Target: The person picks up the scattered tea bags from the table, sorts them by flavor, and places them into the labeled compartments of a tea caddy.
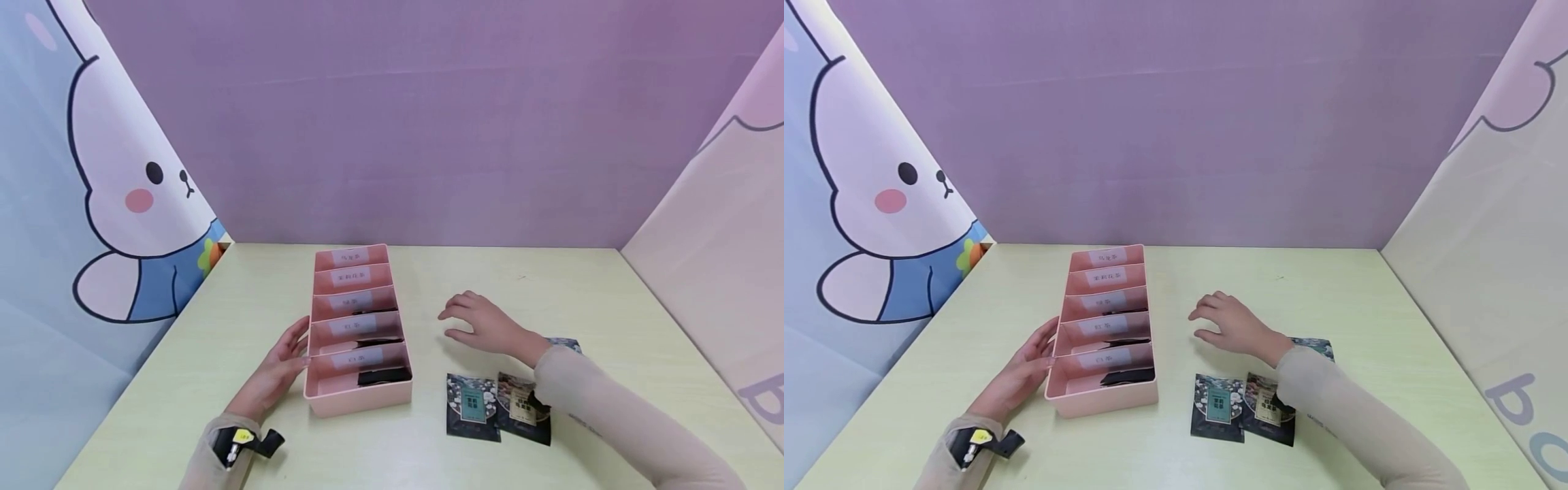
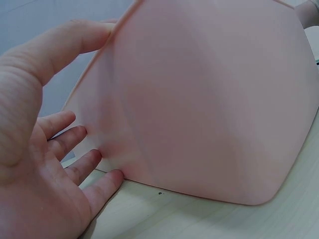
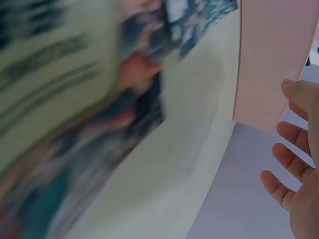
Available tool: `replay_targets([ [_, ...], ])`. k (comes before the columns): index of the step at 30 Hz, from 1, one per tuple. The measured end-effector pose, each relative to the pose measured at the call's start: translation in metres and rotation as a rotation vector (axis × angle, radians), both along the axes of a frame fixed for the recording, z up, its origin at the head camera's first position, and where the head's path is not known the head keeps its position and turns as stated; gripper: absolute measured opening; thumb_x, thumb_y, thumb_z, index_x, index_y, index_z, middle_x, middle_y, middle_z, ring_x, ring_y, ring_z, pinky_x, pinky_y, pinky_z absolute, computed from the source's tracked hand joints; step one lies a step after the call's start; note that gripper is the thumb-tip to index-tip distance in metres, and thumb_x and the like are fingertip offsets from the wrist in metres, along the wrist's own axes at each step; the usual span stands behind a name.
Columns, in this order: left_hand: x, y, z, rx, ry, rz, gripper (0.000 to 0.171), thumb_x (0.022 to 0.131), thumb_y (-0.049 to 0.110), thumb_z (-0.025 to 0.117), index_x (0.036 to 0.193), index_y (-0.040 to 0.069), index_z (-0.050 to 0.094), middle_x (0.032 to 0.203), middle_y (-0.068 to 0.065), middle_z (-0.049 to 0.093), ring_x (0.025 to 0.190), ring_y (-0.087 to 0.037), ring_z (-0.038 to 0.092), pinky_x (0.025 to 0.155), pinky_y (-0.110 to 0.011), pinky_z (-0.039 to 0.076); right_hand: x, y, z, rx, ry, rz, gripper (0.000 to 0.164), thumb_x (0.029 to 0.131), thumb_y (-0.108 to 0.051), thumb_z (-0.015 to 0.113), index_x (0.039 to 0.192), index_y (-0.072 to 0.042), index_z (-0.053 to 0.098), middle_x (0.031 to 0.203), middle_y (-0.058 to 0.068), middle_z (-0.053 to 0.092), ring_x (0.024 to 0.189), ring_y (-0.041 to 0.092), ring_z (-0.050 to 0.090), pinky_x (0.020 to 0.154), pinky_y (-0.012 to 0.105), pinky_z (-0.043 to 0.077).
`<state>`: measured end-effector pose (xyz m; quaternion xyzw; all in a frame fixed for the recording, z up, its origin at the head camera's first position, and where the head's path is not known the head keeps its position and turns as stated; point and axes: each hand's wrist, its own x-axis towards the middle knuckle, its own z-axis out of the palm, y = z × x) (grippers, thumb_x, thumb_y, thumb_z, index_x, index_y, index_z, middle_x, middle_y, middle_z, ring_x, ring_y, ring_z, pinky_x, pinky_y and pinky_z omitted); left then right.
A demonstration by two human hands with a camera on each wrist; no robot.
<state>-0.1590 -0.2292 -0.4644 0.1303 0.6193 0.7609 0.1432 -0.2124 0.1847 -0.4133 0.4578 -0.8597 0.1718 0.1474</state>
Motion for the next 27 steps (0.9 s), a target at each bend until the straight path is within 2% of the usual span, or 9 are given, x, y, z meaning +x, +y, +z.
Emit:
replay_targets([
  [5, -0.001, 0.0, 0.0, 0.005, -0.002, -0.006, 0.082, 0.094, -0.005, 0.052, 0.159, 0.003, 0.003, 0.165, -0.018, 0.0, 0.148, -0.04, 0.004, 0.105, -0.019, 0.038, 0.005, 0.017, -0.004, 0.032, -0.001, -0.038, 0.027, 0.085, -0.016, 0.078, 0.109, -0.005, 0.071, 0.107, 0.007, 0.064, 0.099, 0.026, 0.058, 0.084, 0.046, 0.05],
  [7, -0.001, 0.0, 0.0, 0.007, -0.001, -0.006, 0.081, 0.094, -0.005, 0.051, 0.158, 0.003, 0.003, 0.165, -0.018, 0.0, 0.148, -0.039, 0.005, 0.105, -0.019, 0.038, 0.007, 0.024, -0.005, 0.052, -0.023, -0.074, 0.029, 0.086, -0.018, 0.077, 0.111, -0.006, 0.07, 0.11, 0.008, 0.064, 0.101, 0.027, 0.057, 0.085, 0.047, 0.05],
  [10, -0.001, 0.0, 0.0, 0.003, 0.002, -0.005, 0.081, 0.094, -0.004, 0.052, 0.158, 0.002, 0.003, 0.165, -0.018, 0.001, 0.146, -0.034, 0.013, 0.105, -0.021, 0.039, 0.01, 0.034, -0.007, 0.087, -0.058, -0.135, 0.033, 0.087, -0.021, 0.077, 0.115, -0.006, 0.069, 0.113, 0.009, 0.062, 0.103, 0.029, 0.056, 0.086, 0.049, 0.049],
  [15, 0.0, 0.0, 0.001, -0.001, -0.013, 0.002, 0.082, 0.094, -0.004, 0.052, 0.159, 0.003, 0.003, 0.165, -0.017, 0.001, 0.147, -0.034, 0.012, 0.105, -0.02, 0.039, 0.014, 0.05, -0.012, 0.141, -0.104, -0.229, 0.036, 0.088, -0.023, 0.075, 0.118, -0.007, 0.067, 0.117, 0.011, 0.06, 0.106, 0.032, 0.054, 0.086, 0.053, 0.048],
  [17, 0.001, 0.001, 0.001, 0.0, -0.012, 0.003, 0.082, 0.093, -0.005, 0.052, 0.158, 0.002, 0.003, 0.165, -0.017, 0.001, 0.147, -0.038, 0.008, 0.105, -0.02, 0.039, 0.016, 0.056, -0.013, 0.168, -0.127, -0.269, 0.038, 0.088, -0.025, 0.075, 0.121, -0.008, 0.065, 0.119, 0.013, 0.058, 0.108, 0.035, 0.053, 0.085, 0.055, 0.047],
  [22, 0.001, 0.001, 0.002, 0.012, 0.0, 0.002, 0.082, 0.093, -0.005, 0.053, 0.158, 0.0, 0.003, 0.164, -0.02, 0.001, 0.146, -0.039, 0.009, 0.105, -0.021, 0.04, 0.023, 0.069, -0.013, 0.236, -0.195, -0.357, 0.045, 0.09, -0.03, 0.073, 0.127, -0.008, 0.061, 0.123, 0.016, 0.055, 0.111, 0.04, 0.05, 0.084, 0.061, 0.046],
  [27, 0.001, 0.001, 0.002, 0.016, -0.006, 0.007, 0.082, 0.093, -0.005, 0.053, 0.158, 0.001, 0.003, 0.164, -0.02, 0.001, 0.146, -0.035, 0.012, 0.104, -0.021, 0.041, 0.029, 0.082, -0.013, 0.228, -0.285, -0.424, 0.049, 0.092, -0.033, 0.07, 0.132, -0.008, 0.058, 0.128, 0.019, 0.052, 0.116, 0.044, 0.046, 0.088, 0.065, 0.041],
])
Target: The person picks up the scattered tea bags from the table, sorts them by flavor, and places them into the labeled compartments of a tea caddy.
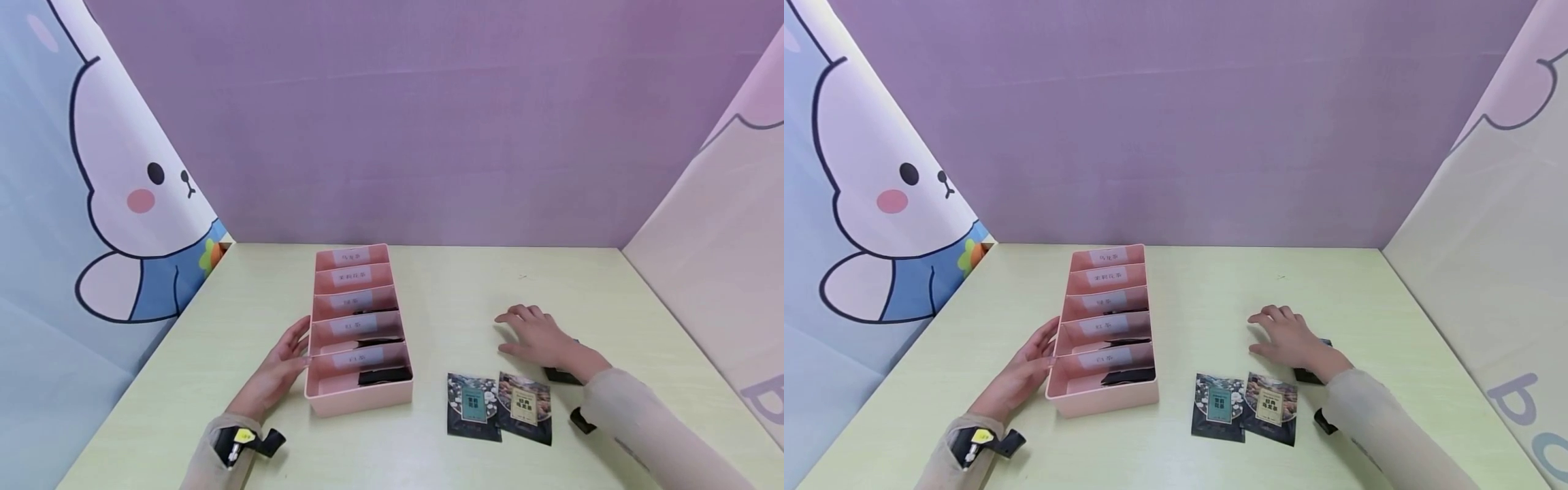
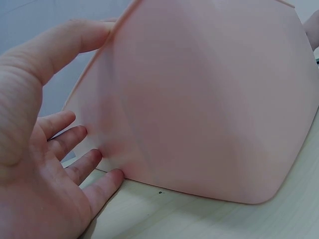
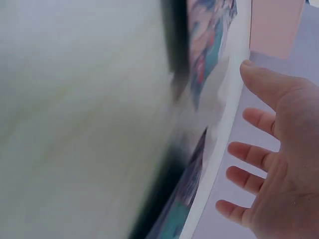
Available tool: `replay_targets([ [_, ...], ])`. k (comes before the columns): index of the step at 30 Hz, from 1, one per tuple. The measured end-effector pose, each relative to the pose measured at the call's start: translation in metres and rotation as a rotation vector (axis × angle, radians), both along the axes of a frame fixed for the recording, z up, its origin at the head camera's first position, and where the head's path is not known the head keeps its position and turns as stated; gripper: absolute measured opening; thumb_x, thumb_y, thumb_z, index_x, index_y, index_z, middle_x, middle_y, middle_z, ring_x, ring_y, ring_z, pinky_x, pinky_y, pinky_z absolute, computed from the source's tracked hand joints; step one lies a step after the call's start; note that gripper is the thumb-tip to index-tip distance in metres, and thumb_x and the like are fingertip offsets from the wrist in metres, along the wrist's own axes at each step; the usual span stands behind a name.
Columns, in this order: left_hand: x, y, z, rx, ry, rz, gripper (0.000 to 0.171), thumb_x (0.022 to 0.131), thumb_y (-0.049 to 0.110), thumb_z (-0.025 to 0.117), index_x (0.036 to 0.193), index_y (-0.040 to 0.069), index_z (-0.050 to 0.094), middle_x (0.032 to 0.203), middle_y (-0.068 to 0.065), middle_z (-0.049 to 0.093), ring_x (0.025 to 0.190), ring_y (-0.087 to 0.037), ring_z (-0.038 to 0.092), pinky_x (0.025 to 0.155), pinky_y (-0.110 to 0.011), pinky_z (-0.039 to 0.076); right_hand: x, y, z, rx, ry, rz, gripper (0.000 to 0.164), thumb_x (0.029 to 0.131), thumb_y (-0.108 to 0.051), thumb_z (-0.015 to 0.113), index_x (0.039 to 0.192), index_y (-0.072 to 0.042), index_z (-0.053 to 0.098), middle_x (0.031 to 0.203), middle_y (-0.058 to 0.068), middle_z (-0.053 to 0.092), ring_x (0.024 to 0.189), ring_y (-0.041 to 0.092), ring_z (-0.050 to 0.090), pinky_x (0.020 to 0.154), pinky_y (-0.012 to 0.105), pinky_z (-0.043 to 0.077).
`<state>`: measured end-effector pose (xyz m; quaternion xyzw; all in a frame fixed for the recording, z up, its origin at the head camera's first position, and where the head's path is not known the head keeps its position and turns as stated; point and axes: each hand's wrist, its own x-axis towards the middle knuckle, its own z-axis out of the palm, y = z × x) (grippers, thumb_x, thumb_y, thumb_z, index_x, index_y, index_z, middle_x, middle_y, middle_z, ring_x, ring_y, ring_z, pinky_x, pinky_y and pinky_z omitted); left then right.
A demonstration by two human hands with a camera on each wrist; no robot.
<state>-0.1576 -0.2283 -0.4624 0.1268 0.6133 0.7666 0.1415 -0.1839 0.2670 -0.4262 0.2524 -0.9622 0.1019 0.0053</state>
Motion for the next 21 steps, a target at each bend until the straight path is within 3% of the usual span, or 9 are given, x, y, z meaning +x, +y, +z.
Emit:
replay_targets([
  [6, 0.002, 0.0, 0.002, -0.016, -0.008, 0.004, 0.083, 0.092, -0.004, 0.054, 0.158, 0.001, 0.003, 0.164, -0.019, 0.002, 0.143, -0.026, 0.021, 0.105, -0.021, 0.039, 0.008, 0.016, 0.002, -0.056, -0.081, -0.092, 0.059, 0.093, -0.038, 0.068, 0.138, -0.003, 0.052, 0.135, 0.026, 0.046, 0.119, 0.049, 0.04, 0.09, 0.069, 0.035],
  [13, 0.002, 0.0, 0.003, -0.021, -0.029, 0.012, 0.082, 0.093, -0.005, 0.052, 0.158, 0.003, 0.004, 0.165, -0.018, 0.003, 0.147, -0.037, 0.009, 0.104, -0.019, 0.04, 0.014, 0.038, 0.001, -0.067, -0.159, -0.197, 0.068, 0.093, -0.044, 0.066, 0.141, 0.002, 0.047, 0.138, 0.033, 0.038, 0.121, 0.056, 0.033, 0.091, 0.074, 0.029],
  [21, 0.002, 0.0, 0.004, -0.02, -0.039, 0.014, 0.081, 0.093, -0.005, 0.051, 0.159, 0.003, 0.004, 0.165, -0.017, 0.003, 0.148, -0.038, 0.006, 0.102, -0.019, 0.041, 0.022, 0.061, 0.002, -0.053, -0.187, -0.308, 0.077, 0.093, -0.052, 0.061, 0.141, 0.006, 0.044, 0.137, 0.037, 0.035, 0.119, 0.06, 0.031, 0.087, 0.075, 0.03],
])
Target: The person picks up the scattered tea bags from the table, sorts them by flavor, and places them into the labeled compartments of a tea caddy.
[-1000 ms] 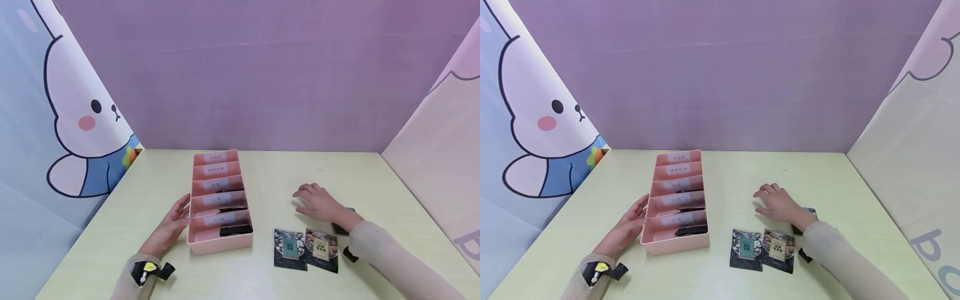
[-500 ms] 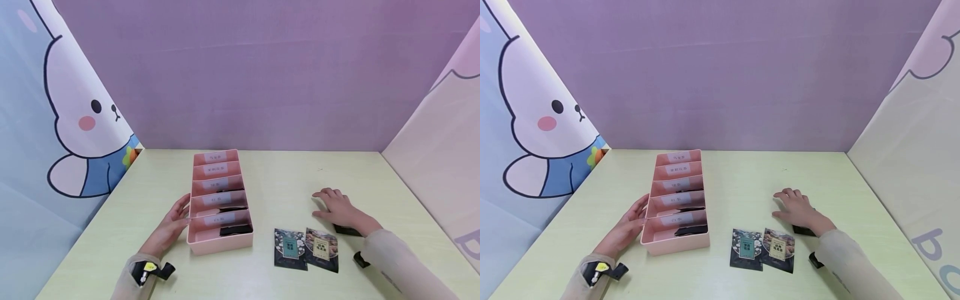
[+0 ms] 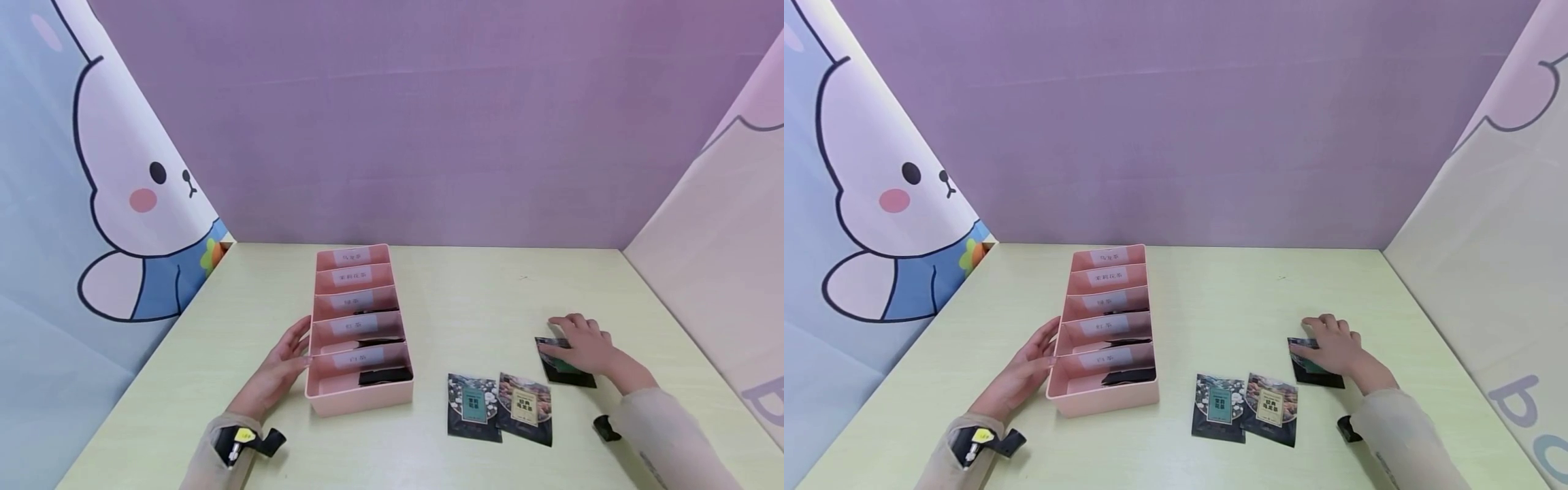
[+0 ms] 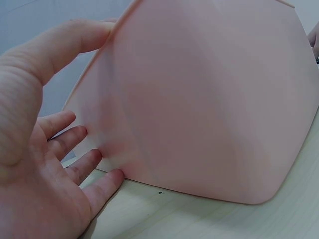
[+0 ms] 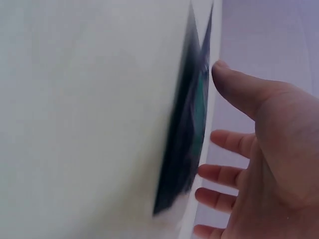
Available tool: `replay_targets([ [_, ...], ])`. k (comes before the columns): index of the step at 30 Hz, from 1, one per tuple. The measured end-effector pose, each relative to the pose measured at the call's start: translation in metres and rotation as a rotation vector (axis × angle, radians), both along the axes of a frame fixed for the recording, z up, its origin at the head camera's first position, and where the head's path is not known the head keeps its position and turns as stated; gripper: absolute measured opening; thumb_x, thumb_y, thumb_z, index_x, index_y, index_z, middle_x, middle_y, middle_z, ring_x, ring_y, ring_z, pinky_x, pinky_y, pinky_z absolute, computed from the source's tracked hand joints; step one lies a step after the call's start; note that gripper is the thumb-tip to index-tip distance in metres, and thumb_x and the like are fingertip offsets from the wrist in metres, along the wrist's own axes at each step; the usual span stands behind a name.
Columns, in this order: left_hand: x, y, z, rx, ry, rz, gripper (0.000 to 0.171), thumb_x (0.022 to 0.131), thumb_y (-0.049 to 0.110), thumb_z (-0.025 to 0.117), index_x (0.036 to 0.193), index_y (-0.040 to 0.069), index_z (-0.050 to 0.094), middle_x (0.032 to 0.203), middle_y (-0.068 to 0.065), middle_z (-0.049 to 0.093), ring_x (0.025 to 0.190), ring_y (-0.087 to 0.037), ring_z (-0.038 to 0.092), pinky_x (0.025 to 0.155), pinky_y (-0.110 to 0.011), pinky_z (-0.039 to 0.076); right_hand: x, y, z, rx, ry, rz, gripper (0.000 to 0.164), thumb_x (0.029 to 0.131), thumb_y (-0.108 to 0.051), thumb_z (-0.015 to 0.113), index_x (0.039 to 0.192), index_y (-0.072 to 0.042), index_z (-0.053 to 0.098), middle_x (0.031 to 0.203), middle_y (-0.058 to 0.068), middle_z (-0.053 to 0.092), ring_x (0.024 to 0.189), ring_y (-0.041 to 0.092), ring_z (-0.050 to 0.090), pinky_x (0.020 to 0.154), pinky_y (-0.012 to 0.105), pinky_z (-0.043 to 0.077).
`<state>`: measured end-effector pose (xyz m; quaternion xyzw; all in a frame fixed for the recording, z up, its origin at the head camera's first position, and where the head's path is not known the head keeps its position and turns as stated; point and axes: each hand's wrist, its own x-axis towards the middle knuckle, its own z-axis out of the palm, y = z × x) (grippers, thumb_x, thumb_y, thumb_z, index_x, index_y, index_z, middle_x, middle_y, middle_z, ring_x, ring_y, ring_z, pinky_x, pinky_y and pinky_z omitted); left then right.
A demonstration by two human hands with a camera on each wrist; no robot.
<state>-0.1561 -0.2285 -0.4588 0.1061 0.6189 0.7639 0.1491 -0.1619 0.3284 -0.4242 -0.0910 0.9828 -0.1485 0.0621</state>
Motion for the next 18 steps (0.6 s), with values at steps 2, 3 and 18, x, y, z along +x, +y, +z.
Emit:
replay_targets([
  [2, 0.0, 0.0, 0.0, 0.002, -0.001, -0.001, 0.081, 0.093, -0.006, 0.051, 0.159, 0.003, 0.004, 0.165, -0.017, 0.003, 0.148, -0.038, 0.006, 0.102, -0.018, 0.041, 0.002, 0.006, 0.001, 0.012, -0.007, -0.025, 0.079, 0.092, -0.054, 0.062, 0.139, 0.007, 0.044, 0.134, 0.038, 0.035, 0.116, 0.059, 0.032, 0.084, 0.073, 0.032],
  [3, 0.0, 0.0, 0.0, 0.001, -0.004, 0.001, 0.081, 0.093, -0.005, 0.051, 0.159, 0.003, 0.004, 0.165, -0.017, 0.003, 0.148, -0.038, 0.007, 0.102, -0.019, 0.041, 0.003, 0.008, 0.001, 0.015, -0.014, -0.035, 0.08, 0.091, -0.054, 0.063, 0.138, 0.008, 0.045, 0.133, 0.038, 0.035, 0.115, 0.059, 0.032, 0.083, 0.072, 0.032],
  [18, 0.0, 0.0, -0.001, 0.009, 0.043, -0.02, 0.081, 0.093, -0.005, 0.051, 0.158, 0.0, 0.003, 0.164, -0.02, 0.001, 0.147, -0.04, 0.006, 0.104, -0.019, 0.039, 0.003, 0.015, 0.003, 0.009, -0.021, -0.088, 0.07, 0.081, -0.05, 0.076, 0.111, 0.009, 0.053, 0.113, 0.033, 0.044, 0.1, 0.051, 0.039, 0.074, 0.062, 0.038],
])
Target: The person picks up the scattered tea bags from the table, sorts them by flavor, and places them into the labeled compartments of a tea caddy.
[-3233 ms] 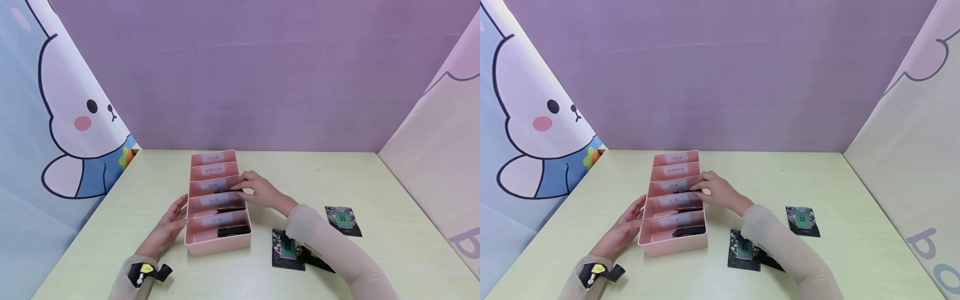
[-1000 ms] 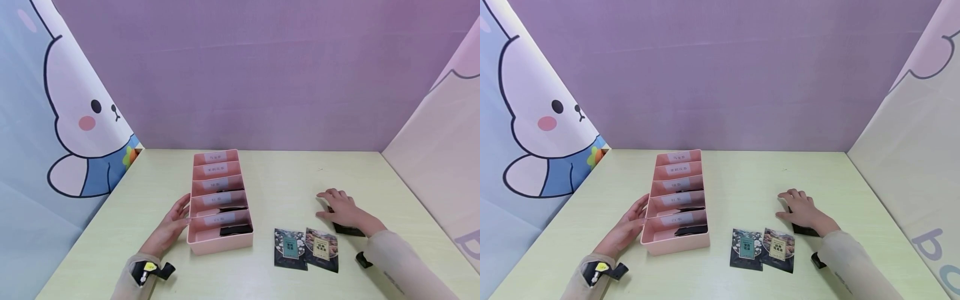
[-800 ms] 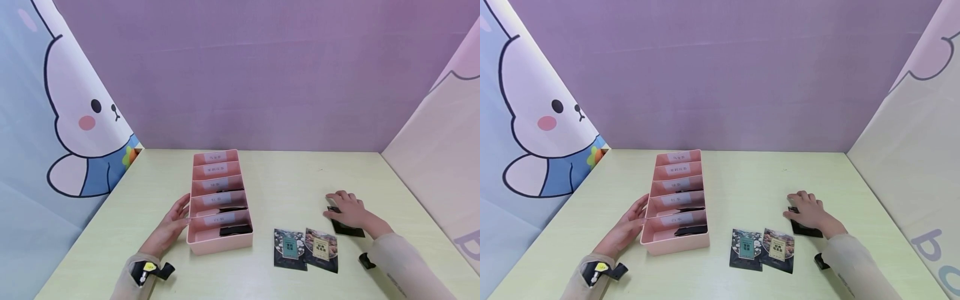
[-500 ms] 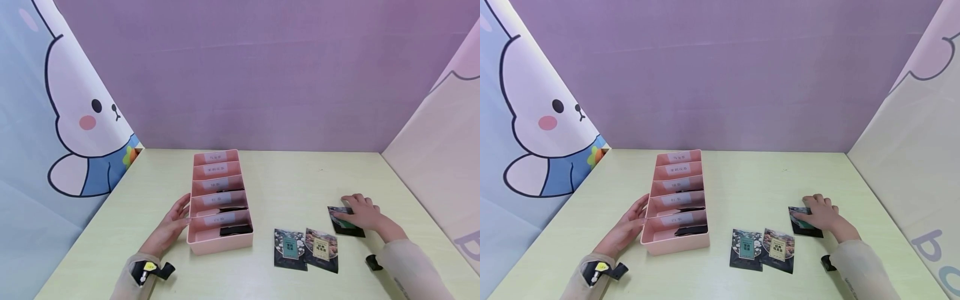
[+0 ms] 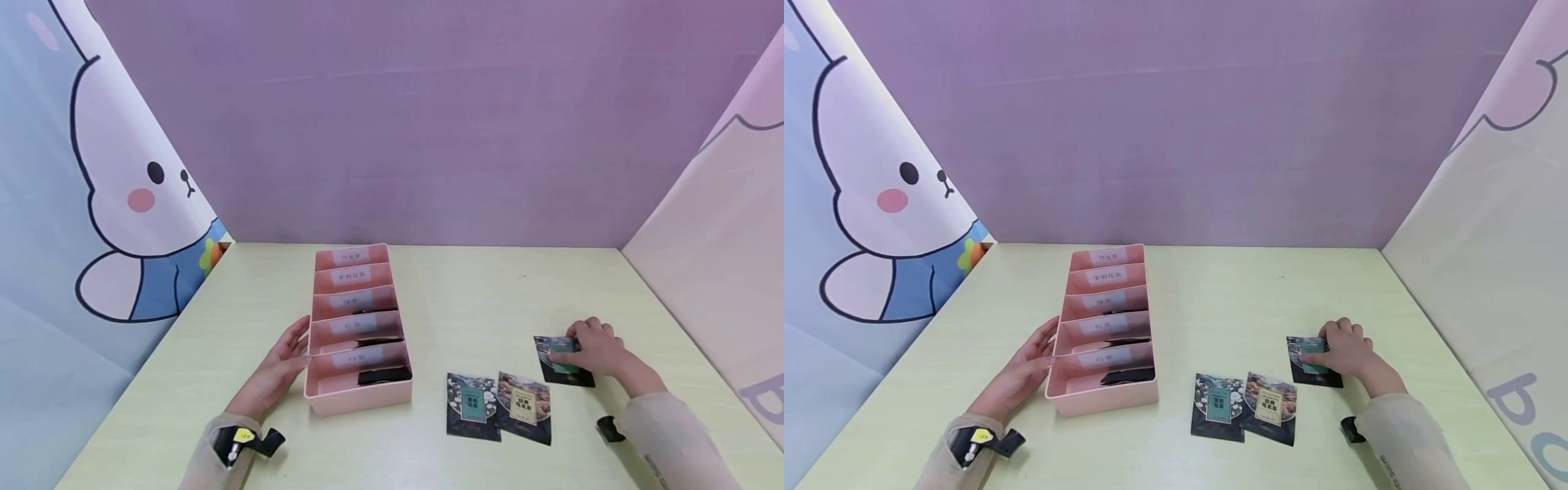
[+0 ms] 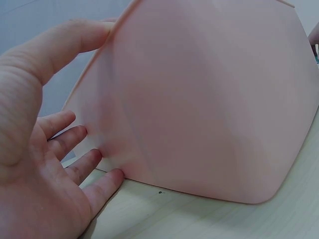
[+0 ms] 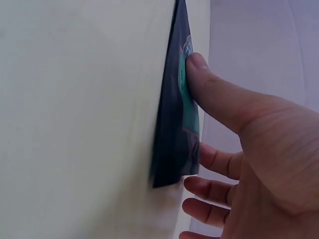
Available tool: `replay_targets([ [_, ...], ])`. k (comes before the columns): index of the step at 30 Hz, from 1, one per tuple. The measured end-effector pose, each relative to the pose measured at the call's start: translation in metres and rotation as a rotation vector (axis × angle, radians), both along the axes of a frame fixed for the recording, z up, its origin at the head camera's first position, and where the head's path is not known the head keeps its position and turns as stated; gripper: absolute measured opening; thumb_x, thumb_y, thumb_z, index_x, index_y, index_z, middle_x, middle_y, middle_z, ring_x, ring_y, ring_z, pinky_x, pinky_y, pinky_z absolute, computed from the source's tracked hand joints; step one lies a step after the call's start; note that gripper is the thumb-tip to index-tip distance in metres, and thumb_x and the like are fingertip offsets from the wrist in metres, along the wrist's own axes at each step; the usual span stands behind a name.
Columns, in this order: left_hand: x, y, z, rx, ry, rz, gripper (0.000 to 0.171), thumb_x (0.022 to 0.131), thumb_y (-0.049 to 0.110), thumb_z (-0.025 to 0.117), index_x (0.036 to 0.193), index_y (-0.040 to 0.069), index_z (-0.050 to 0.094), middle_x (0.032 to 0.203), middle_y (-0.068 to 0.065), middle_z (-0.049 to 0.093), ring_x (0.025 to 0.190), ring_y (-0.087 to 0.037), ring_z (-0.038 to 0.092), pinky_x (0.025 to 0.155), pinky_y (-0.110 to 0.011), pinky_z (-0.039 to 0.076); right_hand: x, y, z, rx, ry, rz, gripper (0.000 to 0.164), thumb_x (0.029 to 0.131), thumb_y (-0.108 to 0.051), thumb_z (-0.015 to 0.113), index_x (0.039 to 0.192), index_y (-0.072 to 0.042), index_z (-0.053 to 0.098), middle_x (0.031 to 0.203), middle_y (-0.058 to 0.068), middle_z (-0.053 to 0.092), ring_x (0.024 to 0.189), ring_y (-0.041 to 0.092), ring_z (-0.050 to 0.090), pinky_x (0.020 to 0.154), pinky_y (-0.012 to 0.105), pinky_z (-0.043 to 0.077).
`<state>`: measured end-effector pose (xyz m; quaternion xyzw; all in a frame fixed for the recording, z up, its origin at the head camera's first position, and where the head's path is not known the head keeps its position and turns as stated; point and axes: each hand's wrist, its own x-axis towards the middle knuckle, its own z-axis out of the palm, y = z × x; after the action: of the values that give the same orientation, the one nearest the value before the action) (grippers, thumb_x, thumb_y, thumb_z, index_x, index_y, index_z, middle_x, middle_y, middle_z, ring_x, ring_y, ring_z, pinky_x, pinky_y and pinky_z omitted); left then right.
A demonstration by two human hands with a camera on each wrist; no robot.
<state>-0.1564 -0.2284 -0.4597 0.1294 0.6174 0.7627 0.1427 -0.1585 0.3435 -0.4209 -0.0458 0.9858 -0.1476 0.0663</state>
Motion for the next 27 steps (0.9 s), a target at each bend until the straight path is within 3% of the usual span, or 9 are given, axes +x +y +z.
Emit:
replay_targets([
  [7, 0.0, 0.001, -0.001, 0.003, 0.001, -0.004, 0.081, 0.093, -0.005, 0.052, 0.157, -0.001, 0.003, 0.164, -0.021, 0.002, 0.146, -0.039, 0.008, 0.105, -0.021, 0.04, -0.004, -0.001, 0.003, -0.045, -0.051, 0.003, 0.069, 0.08, -0.048, 0.079, 0.105, 0.008, 0.048, 0.097, 0.021, 0.049, 0.088, 0.04, 0.043, 0.069, 0.053, 0.041],
  [15, -0.001, 0.0, -0.002, -0.005, -0.022, 0.012, 0.08, 0.093, -0.007, 0.05, 0.158, 0.002, 0.004, 0.165, -0.018, 0.003, 0.147, -0.038, 0.008, 0.104, -0.02, 0.04, -0.009, 0.0, 0.004, -0.163, -0.078, 0.09, 0.039, 0.092, -0.022, 0.07, 0.101, 0.007, 0.044, 0.086, 0.009, 0.049, 0.075, 0.023, 0.044, 0.065, 0.036, 0.038],
  [21, 0.0, 0.0, -0.001, -0.01, -0.02, 0.01, 0.08, 0.093, -0.007, 0.049, 0.158, 0.002, 0.003, 0.164, -0.018, 0.002, 0.147, -0.039, 0.007, 0.105, -0.02, 0.04, -0.011, 0.001, 0.004, -0.209, -0.06, 0.132, 0.017, 0.097, -0.006, 0.058, 0.1, 0.006, 0.045, 0.084, 0.008, 0.049, 0.073, 0.021, 0.043, 0.063, 0.034, 0.038],
  [27, 0.0, 0.0, 0.0, -0.008, -0.02, 0.008, 0.081, 0.093, -0.007, 0.05, 0.158, 0.001, 0.002, 0.164, -0.019, 0.001, 0.147, -0.039, 0.006, 0.105, -0.02, 0.039, -0.01, -0.003, 0.01, -0.229, -0.02, 0.136, 0.008, 0.098, -0.003, 0.054, 0.098, 0.003, 0.048, 0.081, 0.005, 0.049, 0.067, 0.019, 0.042, 0.058, 0.032, 0.037],
])
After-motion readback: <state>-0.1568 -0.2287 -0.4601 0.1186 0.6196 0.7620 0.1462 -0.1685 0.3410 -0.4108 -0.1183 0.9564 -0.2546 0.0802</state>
